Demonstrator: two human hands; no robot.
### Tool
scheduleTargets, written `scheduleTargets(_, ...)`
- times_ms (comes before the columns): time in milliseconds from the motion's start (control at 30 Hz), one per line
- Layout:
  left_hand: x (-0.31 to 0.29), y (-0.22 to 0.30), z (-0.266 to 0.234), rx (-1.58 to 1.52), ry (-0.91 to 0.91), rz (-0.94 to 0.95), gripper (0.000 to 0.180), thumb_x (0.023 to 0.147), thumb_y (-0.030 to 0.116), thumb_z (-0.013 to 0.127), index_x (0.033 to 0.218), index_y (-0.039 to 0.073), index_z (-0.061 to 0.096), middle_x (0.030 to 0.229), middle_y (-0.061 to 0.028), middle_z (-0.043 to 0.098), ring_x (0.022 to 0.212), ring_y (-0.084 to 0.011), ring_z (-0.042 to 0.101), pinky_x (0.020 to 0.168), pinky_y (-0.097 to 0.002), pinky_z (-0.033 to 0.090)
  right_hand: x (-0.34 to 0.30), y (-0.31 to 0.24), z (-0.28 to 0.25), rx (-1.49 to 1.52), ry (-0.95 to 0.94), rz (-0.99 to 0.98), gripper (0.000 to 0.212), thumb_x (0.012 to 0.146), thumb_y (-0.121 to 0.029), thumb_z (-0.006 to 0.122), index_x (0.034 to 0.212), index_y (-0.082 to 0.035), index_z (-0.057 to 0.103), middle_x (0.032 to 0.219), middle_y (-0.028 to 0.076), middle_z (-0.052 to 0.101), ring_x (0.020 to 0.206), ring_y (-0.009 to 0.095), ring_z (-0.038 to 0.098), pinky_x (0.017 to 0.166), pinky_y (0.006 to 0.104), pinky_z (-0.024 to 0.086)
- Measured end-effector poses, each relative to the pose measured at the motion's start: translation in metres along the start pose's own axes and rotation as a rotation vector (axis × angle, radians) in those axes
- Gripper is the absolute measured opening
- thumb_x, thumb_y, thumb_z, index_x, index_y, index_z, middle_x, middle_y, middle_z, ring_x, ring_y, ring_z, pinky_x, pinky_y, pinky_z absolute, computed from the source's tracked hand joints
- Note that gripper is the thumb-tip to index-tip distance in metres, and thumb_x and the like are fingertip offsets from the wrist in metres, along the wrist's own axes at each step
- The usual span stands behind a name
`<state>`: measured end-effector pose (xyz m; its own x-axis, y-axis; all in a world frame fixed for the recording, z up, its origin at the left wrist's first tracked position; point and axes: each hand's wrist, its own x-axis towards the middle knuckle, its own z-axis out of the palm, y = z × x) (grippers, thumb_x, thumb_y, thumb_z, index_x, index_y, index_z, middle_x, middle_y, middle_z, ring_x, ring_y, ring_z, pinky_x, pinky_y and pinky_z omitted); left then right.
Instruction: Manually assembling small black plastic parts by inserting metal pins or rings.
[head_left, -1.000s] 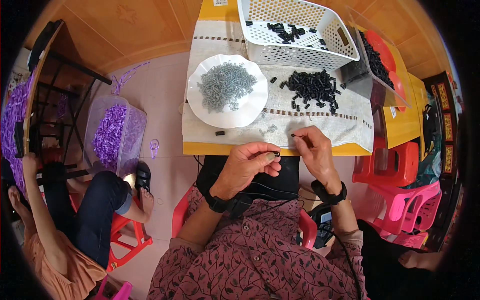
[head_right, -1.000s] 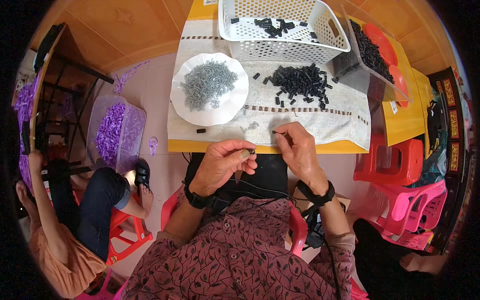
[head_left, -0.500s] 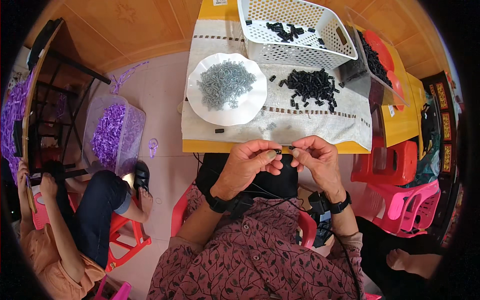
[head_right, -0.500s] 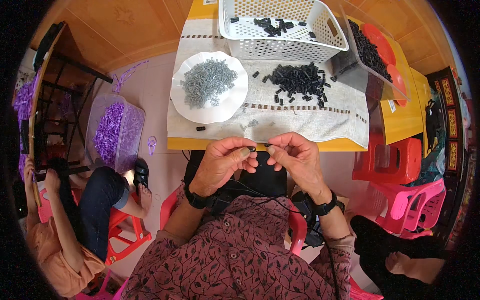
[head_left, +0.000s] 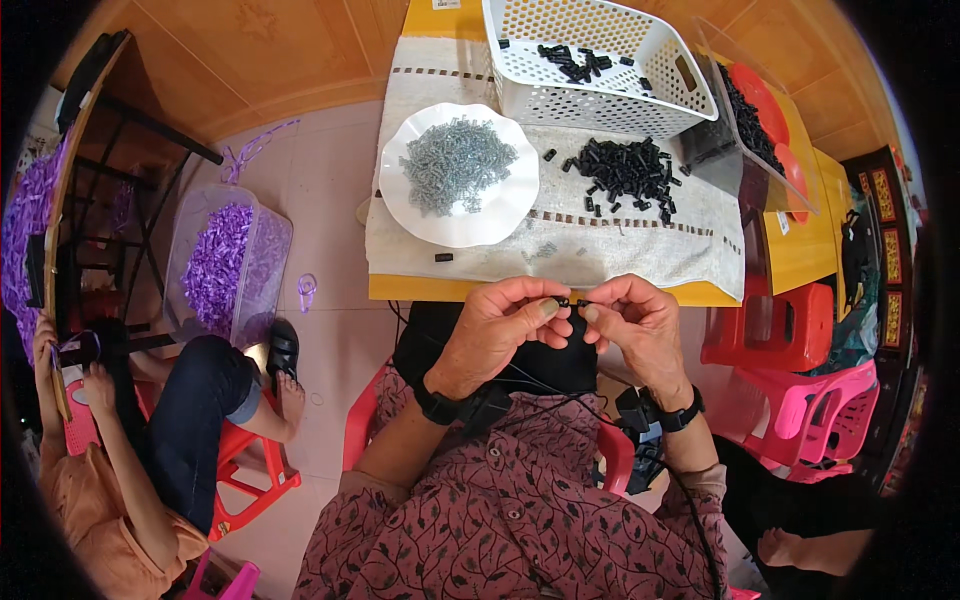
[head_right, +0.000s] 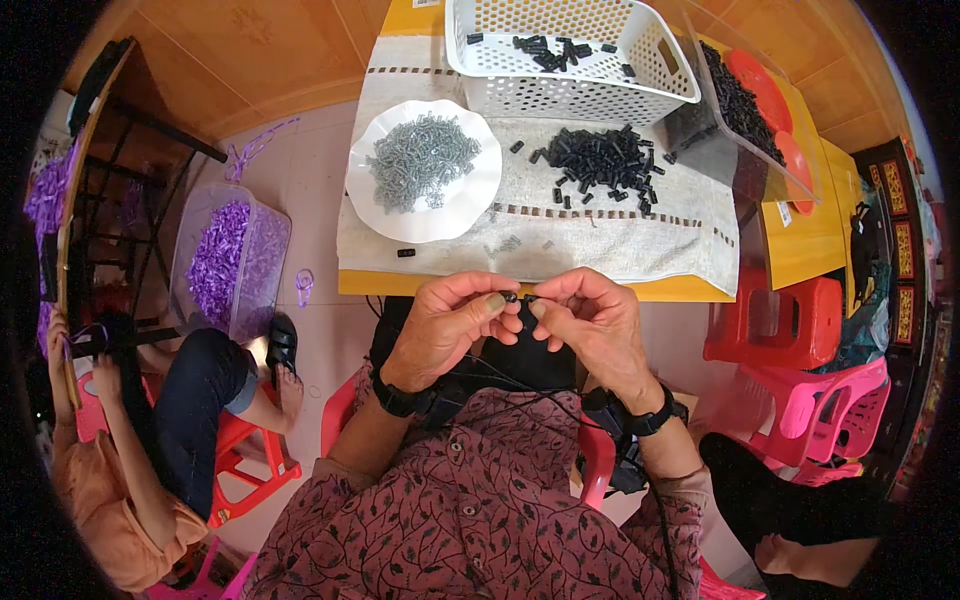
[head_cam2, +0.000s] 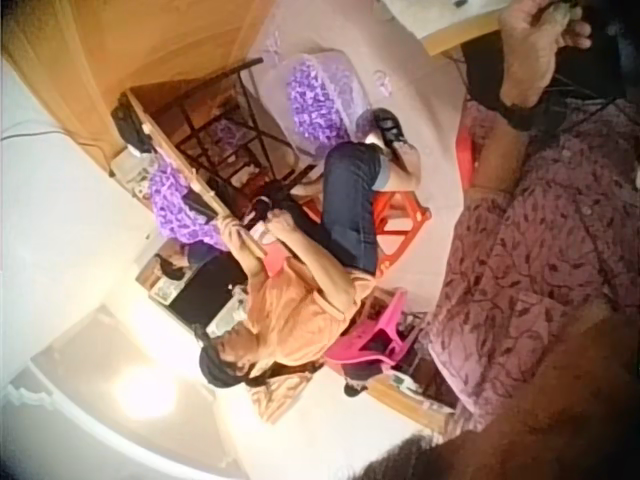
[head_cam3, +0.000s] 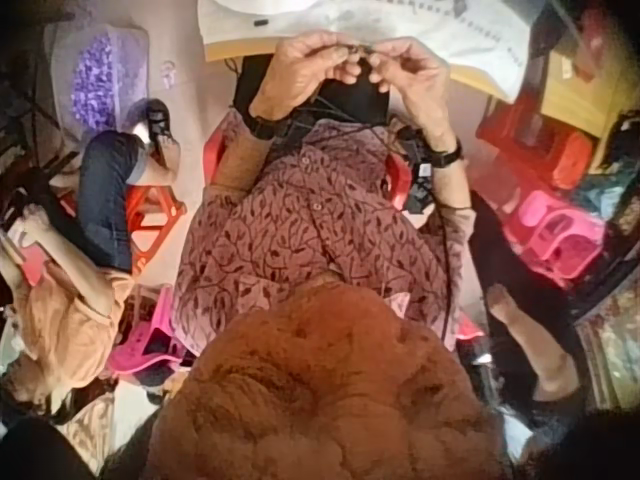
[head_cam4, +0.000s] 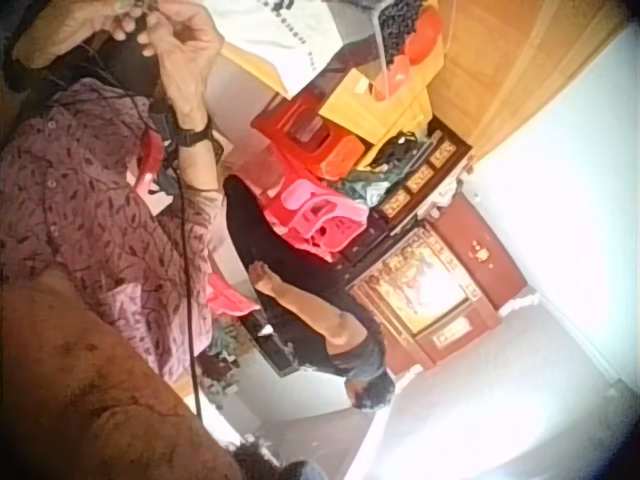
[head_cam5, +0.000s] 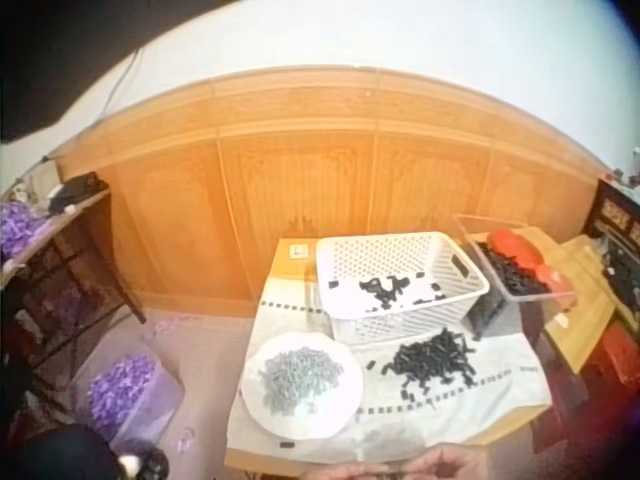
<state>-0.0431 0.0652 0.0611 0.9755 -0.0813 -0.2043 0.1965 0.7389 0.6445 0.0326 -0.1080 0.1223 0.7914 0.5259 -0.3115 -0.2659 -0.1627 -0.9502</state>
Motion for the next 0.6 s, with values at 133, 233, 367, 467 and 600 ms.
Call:
scheduleTargets(133,-0.0002,0.0001,-0.0001,0.031,0.001,0.000,0.022,0.093,0.004,0.053,0.112,-0.004,0.058,0.095,-0.0118,0.064,0.080,-0.0171,0.065,0.071,-0.0275,0.055,-0.0014,-0.0011,0.0028,-0.047,-0.002,-0.024,0.011,0.084,-0.001,0.064,0.095,0.000,0.061,0.080,0.003,0.064,0.064,0.007,0.061,0.053,0.0178,0.048)
scheduleTargets(233,0.0000,-0.0017,-0.0011,0.067,0.008,0.017,0.021,0.093,0.004,0.053,0.112,-0.004,0.058,0.094,-0.0118,0.064,0.079,-0.0171,0.065,0.070,-0.0266,0.055,-0.0014,-0.0031,0.0056,-0.085,-0.001,-0.019,0.010,0.084,-0.002,0.064,0.094,0.000,0.061,0.079,0.003,0.064,0.064,0.006,0.061,0.054,0.0175,0.048)
scheduleTargets(367,0.0000,-0.0024,0.0001,0.099,0.010,0.041,0.021,0.092,0.004,0.054,0.111,-0.005,0.058,0.092,-0.0116,0.064,0.078,-0.0167,0.065,0.069,-0.0259,0.055,-0.0011,0.0007,0.0068,-0.087,0.002,-0.020,0.009,0.084,-0.003,0.064,0.092,-0.001,0.061,0.078,0.002,0.064,0.064,0.005,0.060,0.054,0.0173,0.048)
scheduleTargets(467,-0.0007,-0.0014,0.0021,0.137,0.016,0.054,0.020,0.092,0.004,0.055,0.110,-0.005,0.058,0.092,-0.0113,0.064,0.078,-0.0162,0.065,0.069,-0.0254,0.055,-0.0012,0.0016,0.0072,-0.087,-0.007,-0.042,0.008,0.084,-0.002,0.064,0.091,-0.001,0.060,0.078,0.001,0.064,0.063,0.005,0.059,0.054,0.0169,0.048)
scheduleTargets(600,-0.0013,-0.0016,0.0037,0.201,0.021,0.072,0.019,0.092,0.004,0.055,0.108,-0.004,0.059,0.090,-0.0098,0.065,0.077,-0.0144,0.065,0.069,-0.0240,0.054,-0.0021,0.0030,0.0072,-0.117,-0.015,-0.084,0.007,0.084,-0.001,0.064,0.089,-0.001,0.060,0.076,0.001,0.063,0.063,0.004,0.058,0.054,0.0167,0.047)
